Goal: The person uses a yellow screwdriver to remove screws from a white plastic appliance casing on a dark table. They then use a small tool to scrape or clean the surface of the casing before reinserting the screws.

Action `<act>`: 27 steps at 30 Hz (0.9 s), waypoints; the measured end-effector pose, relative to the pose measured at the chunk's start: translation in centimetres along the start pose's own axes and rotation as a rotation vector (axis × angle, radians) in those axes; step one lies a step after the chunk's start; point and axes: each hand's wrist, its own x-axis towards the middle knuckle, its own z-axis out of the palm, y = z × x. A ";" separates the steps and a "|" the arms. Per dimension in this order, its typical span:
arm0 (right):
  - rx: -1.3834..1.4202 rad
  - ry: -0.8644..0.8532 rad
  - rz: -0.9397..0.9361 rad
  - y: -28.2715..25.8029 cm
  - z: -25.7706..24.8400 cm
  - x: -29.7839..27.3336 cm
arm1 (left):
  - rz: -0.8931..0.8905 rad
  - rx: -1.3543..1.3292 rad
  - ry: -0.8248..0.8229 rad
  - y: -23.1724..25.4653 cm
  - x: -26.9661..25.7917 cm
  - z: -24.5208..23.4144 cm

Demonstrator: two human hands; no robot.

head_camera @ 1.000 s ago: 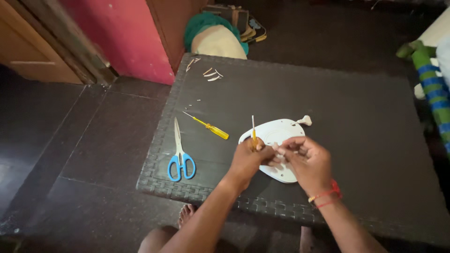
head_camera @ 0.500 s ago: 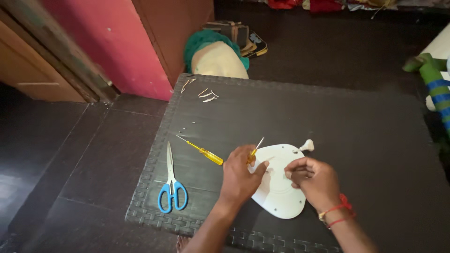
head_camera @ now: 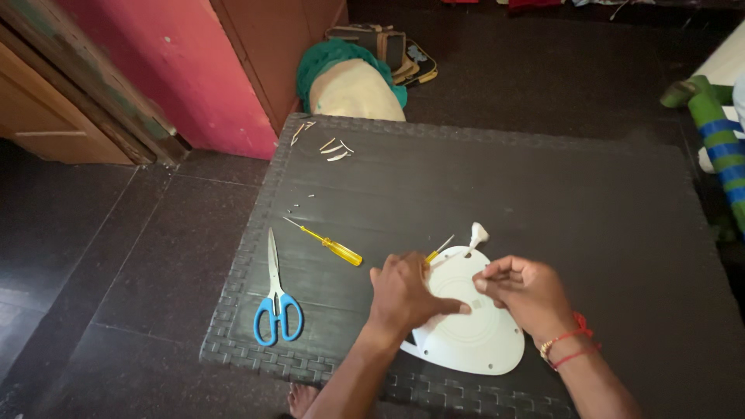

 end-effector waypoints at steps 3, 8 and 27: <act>-0.012 0.116 -0.151 -0.9 0.3 -0.9 | -0.184 -0.237 -0.002 -0.8 0.6 0.7; -0.142 0.272 -0.500 -3.5 1.2 -3.3 | -0.068 -0.428 0.091 -0.3 0.3 0.6; -0.406 0.263 -0.734 -5.0 2.7 -4.2 | -0.095 -0.452 -0.037 0.7 -1.4 -0.1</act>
